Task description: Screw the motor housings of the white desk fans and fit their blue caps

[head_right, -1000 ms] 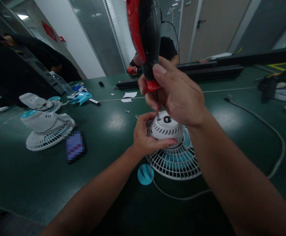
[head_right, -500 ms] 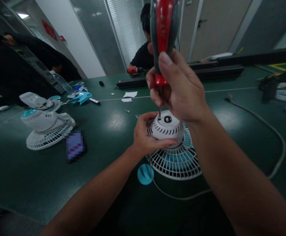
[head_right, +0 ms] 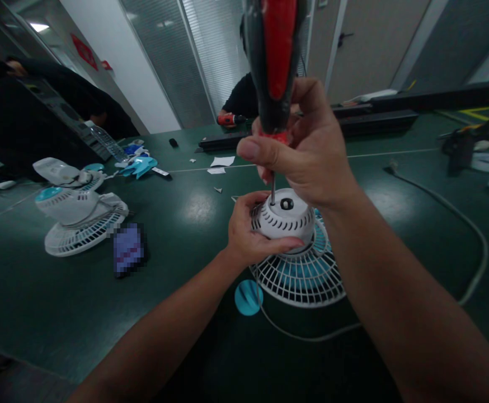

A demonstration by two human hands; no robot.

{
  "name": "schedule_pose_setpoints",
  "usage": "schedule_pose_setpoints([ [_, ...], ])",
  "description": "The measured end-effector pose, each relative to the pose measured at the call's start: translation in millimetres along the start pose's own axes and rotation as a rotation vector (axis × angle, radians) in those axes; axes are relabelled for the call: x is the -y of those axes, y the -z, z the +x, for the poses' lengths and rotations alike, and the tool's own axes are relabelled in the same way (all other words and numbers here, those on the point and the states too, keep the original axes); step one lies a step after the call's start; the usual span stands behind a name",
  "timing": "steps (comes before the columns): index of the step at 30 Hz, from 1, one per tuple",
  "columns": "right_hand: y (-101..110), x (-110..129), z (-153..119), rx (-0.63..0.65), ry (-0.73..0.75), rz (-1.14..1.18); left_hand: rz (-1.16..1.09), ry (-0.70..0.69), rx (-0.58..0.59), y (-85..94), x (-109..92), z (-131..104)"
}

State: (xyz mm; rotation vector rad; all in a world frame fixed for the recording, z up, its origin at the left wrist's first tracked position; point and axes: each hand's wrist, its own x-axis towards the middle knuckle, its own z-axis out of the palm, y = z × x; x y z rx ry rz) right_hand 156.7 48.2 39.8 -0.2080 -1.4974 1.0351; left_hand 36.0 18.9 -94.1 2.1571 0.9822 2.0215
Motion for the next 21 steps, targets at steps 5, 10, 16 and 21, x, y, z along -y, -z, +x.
schedule_pose_setpoints([
  [5, -10, 3, -3, 0.014, -0.036, 0.068, 0.026, 0.020, 0.006, -0.3, -1, -1],
  [10, -13, 11, -4, 0.050, -0.122, 0.177, 0.019, -0.018, -0.022, 0.3, -1, 1],
  [16, -12, 3, -3, -0.050, -0.038, 0.127, 0.016, -0.015, -0.018, 0.5, -3, 2],
  [21, -13, 0, -2, -0.161, 0.076, 0.054, 0.012, 0.038, 0.013, 1.8, -3, 1],
])
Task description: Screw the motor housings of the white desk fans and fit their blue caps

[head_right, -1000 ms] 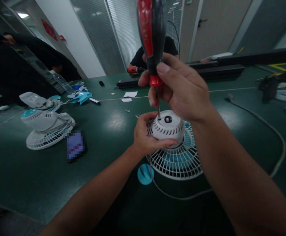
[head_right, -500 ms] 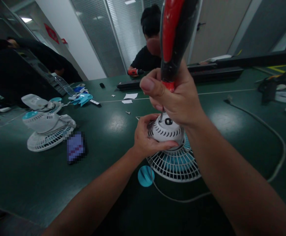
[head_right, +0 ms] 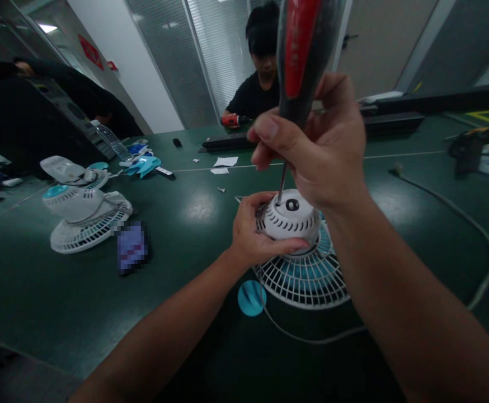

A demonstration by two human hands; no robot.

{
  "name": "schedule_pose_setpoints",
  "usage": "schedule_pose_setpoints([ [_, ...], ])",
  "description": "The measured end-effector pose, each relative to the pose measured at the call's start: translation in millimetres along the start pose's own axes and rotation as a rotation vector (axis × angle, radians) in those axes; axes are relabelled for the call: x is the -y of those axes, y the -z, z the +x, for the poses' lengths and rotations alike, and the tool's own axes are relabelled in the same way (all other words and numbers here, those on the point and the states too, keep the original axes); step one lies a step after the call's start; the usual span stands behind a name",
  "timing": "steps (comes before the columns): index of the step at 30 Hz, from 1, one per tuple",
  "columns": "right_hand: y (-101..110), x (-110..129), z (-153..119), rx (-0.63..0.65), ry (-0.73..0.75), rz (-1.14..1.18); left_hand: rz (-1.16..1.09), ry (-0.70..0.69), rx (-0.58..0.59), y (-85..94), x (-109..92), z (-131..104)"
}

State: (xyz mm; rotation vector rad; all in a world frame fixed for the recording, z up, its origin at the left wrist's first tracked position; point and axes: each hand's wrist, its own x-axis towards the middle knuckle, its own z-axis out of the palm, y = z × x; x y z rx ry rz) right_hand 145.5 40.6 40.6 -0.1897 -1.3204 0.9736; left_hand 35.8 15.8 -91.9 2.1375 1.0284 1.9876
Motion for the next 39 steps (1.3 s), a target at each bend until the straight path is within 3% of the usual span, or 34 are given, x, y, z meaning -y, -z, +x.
schedule_pose_setpoints([
  [8, 7, -1, 5, 0.157, -0.229, 0.077, 0.000, 0.002, 0.007, -2.0, 4, -2],
  [16, 5, 2, 1, 0.091, -0.098, 0.018, -0.015, 0.008, 0.007, -0.4, 2, -1],
  [24, -3, 4, 1, 0.071, -0.254, 0.161, -0.016, 0.017, 0.021, -2.5, 7, -4],
  [29, 3, 1, 1, 0.092, -0.172, 0.056, -0.030, -0.007, 0.001, -2.1, 5, -3],
  [33, 0, 3, 0, 0.020, -0.096, 0.022, -0.009, 0.001, 0.026, -1.6, 5, -3],
  [36, -3, 5, 1, -0.018, -0.118, 0.067, -0.005, -0.008, 0.026, -1.6, 6, -3],
  [39, -2, 6, 3, 0.064, -0.192, 0.100, -0.016, -0.011, 0.025, -1.8, 7, -2],
])
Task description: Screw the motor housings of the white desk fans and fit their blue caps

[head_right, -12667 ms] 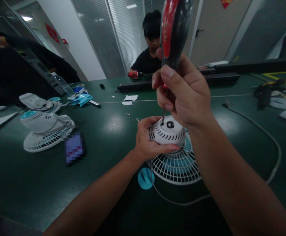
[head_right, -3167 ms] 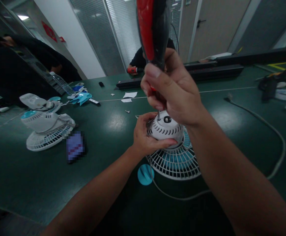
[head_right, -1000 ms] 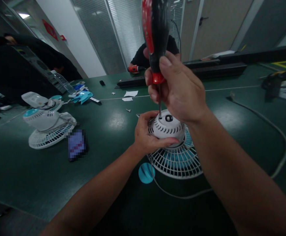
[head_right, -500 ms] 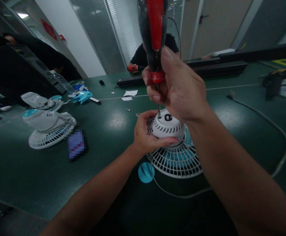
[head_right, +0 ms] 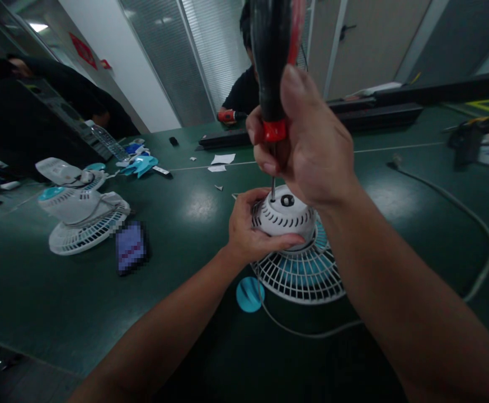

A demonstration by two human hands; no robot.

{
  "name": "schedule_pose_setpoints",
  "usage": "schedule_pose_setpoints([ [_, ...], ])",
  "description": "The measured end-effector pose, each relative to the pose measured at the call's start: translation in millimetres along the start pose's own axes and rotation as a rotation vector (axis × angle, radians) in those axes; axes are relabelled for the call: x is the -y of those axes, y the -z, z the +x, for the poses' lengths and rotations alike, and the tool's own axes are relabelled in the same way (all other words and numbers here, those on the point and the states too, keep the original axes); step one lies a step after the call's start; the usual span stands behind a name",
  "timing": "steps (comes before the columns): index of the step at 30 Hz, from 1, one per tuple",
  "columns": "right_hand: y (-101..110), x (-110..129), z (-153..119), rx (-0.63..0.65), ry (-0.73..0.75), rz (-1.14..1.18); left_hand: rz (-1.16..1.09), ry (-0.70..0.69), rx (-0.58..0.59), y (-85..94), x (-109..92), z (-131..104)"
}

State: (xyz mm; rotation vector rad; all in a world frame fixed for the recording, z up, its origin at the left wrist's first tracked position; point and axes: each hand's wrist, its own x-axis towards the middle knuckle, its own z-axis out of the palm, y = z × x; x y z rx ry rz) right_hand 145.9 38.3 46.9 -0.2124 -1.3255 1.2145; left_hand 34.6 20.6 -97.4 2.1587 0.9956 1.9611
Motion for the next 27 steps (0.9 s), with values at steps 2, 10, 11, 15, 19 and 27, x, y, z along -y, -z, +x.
schedule_pose_setpoints([
  [2, 1.6, -0.2, 0.0, 0.037, -0.027, 0.015, 0.003, -0.008, 0.002, 0.1, -0.2, 0.1],
  [10, 0.1, 0.1, -3.3, -0.067, 0.099, -0.087, 0.006, -0.007, -0.003, 1.3, -3.2, 0.9],
  [11, -1.5, 0.7, -3.4, -0.088, 0.102, -0.087, 0.008, -0.008, -0.006, 1.1, -3.2, 0.9],
  [15, -5.6, 5.1, -2.6, -0.043, 0.038, -0.068, 0.020, -0.007, -0.020, -0.2, -2.2, 1.0],
  [19, -2.8, 9.1, -3.1, 0.034, -0.022, -0.082, 0.001, -0.029, -0.026, -0.5, -1.6, 1.7],
  [27, 1.3, 1.3, -7.1, 0.064, 0.075, -0.110, 0.009, -0.021, -0.020, 1.6, -3.5, 2.7],
])
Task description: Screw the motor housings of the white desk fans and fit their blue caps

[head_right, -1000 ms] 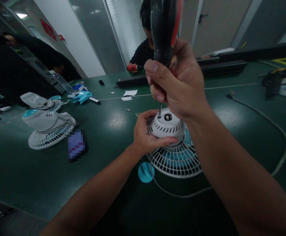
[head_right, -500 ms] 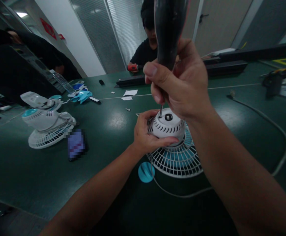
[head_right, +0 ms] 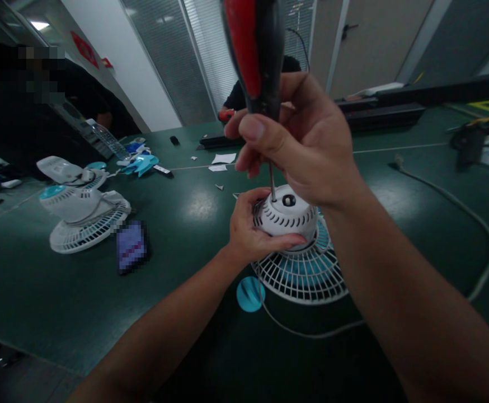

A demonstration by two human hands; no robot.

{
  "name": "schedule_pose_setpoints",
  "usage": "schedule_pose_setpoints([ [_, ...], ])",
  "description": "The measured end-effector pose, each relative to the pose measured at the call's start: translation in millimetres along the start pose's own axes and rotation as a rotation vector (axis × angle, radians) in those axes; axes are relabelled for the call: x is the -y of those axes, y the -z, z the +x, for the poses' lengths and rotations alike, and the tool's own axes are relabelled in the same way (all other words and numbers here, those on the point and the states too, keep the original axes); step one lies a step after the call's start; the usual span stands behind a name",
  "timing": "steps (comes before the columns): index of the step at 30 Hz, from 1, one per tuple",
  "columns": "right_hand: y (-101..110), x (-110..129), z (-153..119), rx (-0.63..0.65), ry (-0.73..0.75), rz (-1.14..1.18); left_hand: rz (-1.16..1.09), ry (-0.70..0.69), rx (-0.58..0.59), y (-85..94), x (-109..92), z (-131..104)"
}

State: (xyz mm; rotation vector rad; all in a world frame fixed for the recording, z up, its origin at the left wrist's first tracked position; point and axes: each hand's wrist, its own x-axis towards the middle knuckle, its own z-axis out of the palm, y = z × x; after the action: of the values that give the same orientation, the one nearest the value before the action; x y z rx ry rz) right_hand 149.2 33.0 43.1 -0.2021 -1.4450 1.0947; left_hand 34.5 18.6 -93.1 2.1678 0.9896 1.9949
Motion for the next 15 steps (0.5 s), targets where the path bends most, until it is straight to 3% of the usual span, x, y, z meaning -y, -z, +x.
schedule_pose_setpoints([
  [4, -5, 3, 2, -0.016, -0.005, 0.016, 0.020, -0.018, -0.013, -0.2, -1, 0],
  [10, -4, 6, 6, 0.024, -0.171, 0.111, 0.021, -0.021, -0.012, -1.3, 1, -1],
  [15, 5, -2, 4, 0.019, -0.078, 0.042, 0.016, -0.011, -0.009, -1.1, 1, -2],
])
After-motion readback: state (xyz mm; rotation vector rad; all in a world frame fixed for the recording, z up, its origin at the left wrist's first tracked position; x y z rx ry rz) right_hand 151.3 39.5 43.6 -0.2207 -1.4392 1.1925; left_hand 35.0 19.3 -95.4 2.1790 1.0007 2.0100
